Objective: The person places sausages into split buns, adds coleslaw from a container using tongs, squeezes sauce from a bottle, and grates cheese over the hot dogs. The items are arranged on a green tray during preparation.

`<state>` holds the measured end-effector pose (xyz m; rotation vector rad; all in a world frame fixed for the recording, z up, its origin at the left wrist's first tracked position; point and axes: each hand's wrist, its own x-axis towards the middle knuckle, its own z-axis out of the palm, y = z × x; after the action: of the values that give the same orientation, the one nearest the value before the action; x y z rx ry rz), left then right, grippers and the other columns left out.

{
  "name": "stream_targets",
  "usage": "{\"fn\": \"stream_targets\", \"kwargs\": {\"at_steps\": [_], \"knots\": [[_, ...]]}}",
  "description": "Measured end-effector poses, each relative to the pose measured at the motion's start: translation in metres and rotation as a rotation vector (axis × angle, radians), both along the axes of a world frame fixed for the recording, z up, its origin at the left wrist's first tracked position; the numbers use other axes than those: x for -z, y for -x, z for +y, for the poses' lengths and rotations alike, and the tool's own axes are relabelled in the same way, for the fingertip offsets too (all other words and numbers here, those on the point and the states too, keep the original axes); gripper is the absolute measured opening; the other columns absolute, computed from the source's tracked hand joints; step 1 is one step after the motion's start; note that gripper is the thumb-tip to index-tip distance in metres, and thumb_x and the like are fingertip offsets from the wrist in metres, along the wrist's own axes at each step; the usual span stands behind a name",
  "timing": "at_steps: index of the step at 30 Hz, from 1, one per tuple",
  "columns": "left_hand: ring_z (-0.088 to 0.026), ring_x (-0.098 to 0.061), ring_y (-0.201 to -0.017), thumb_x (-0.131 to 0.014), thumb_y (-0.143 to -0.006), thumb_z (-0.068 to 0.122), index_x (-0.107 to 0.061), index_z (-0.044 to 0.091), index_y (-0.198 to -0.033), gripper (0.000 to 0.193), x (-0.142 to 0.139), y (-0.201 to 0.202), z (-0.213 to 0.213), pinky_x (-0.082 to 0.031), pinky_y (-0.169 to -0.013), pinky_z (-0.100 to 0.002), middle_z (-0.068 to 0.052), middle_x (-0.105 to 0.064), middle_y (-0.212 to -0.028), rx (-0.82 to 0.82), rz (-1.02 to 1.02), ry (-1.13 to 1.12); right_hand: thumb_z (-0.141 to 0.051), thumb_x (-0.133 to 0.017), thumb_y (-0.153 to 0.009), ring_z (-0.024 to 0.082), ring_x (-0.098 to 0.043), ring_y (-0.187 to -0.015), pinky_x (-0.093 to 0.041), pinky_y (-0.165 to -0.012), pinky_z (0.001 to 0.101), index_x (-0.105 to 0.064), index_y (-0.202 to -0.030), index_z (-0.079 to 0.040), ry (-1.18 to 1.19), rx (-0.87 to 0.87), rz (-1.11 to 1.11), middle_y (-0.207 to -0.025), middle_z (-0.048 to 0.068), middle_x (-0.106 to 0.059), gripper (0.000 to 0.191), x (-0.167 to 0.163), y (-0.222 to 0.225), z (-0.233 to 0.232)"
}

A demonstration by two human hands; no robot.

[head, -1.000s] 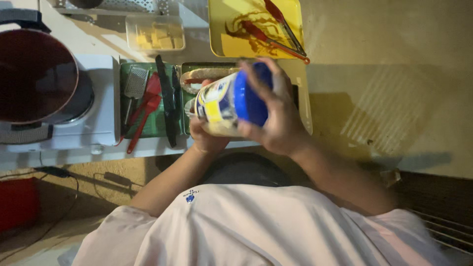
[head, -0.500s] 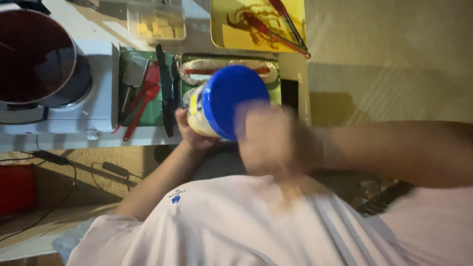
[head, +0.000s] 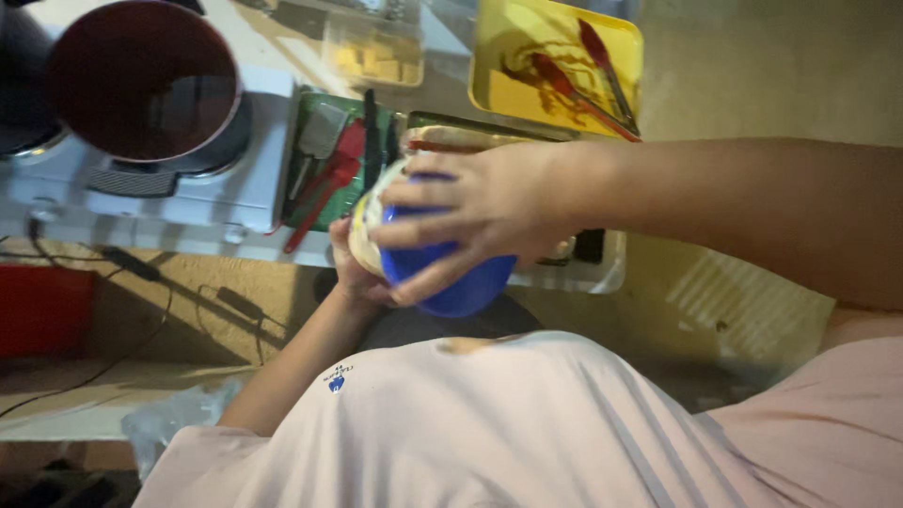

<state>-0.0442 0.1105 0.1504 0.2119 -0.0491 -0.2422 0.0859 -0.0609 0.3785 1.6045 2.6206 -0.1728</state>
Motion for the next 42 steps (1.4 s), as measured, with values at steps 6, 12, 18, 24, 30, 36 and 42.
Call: {"fn": "stream_targets", "kwargs": {"at_steps": [6, 12, 18, 24, 30, 36, 42], "knots": [[-0.040, -0.041, -0.152, -0.067, -0.082, 0.074, -0.030, 0.021, -0.167, 0.106, -0.018, 0.002, 0.045, -0.040, -0.121, -0.062, -0.015, -0.037, -0.168, -0.163, -0.154, -0.006, -0.050, -0.090, -0.077, 0.037, -0.054, -0.133, -0.044, -0.115, 0.0472, -0.035, -0.157, -0.014, -0.021, 0.695, 1.523, -0.150, 0.015, -0.046, 0.104, 0.079, -0.080, 0.013], [-0.040, -0.042, -0.148, -0.065, -0.082, 0.080, -0.029, 0.018, -0.164, 0.109, -0.033, 0.016, 0.086, -0.040, -0.120, -0.064, -0.016, -0.037, -0.165, -0.206, -0.025, -0.078, -0.050, -0.089, -0.080, 0.038, -0.053, -0.134, -0.042, -0.114, 0.0493, -0.038, -0.156, -0.014, -0.482, 1.339, 1.112, -0.150, 0.015, -0.047, 0.099, 0.193, -0.128, 0.085], [-0.040, -0.042, -0.148, -0.066, -0.081, 0.079, -0.029, 0.018, -0.164, 0.110, -0.041, 0.037, 0.097, -0.040, -0.120, -0.064, -0.016, -0.037, -0.165, -0.026, -0.018, -0.120, -0.050, -0.087, -0.083, 0.038, -0.052, -0.134, -0.040, -0.113, 0.0515, -0.041, -0.155, -0.014, -0.555, 1.499, 0.665, -0.151, 0.015, -0.048, 0.093, 0.214, -0.126, 0.165], [-0.040, -0.043, -0.148, -0.067, -0.080, 0.079, -0.029, 0.018, -0.164, 0.111, -0.045, 0.045, 0.092, -0.041, -0.120, -0.064, -0.016, -0.037, -0.165, 0.147, -0.082, -0.113, -0.051, -0.085, -0.086, 0.039, -0.051, -0.134, -0.038, -0.112, 0.0536, -0.044, -0.154, -0.014, -0.561, 1.541, 0.516, -0.151, 0.016, -0.049, 0.087, 0.207, -0.118, 0.206], [-0.040, -0.043, -0.148, -0.068, -0.079, 0.078, -0.029, 0.017, -0.164, 0.111, -0.039, 0.039, 0.092, -0.041, -0.120, -0.064, -0.017, -0.037, -0.165, 0.143, -0.092, -0.126, -0.051, -0.083, -0.089, 0.040, -0.049, -0.135, -0.036, -0.111, 0.0558, -0.047, -0.153, -0.015, -0.575, 1.511, 0.486, -0.151, 0.016, -0.050, 0.082, 0.211, -0.114, 0.209], [-0.040, -0.043, -0.148, -0.069, -0.078, 0.078, -0.029, 0.017, -0.164, 0.112, -0.035, 0.030, 0.083, -0.042, -0.120, -0.064, -0.017, -0.037, -0.164, 0.128, -0.085, -0.140, -0.051, -0.081, -0.092, 0.040, -0.048, -0.135, -0.034, -0.110, 0.0579, -0.050, -0.152, -0.015, -0.684, 1.431, 0.544, -0.152, 0.016, -0.051, 0.077, 0.225, -0.118, 0.183], [-0.041, -0.044, -0.148, -0.071, -0.077, 0.077, -0.029, 0.017, -0.164, 0.113, -0.035, 0.031, 0.097, -0.042, -0.120, -0.064, -0.018, -0.037, -0.164, 0.070, -0.053, -0.218, -0.052, -0.079, -0.095, 0.041, -0.047, -0.135, -0.032, -0.109, 0.0601, -0.053, -0.151, -0.015, -1.017, 1.327, 0.532, -0.152, 0.016, -0.052, 0.072, 0.240, -0.126, 0.046]]}}
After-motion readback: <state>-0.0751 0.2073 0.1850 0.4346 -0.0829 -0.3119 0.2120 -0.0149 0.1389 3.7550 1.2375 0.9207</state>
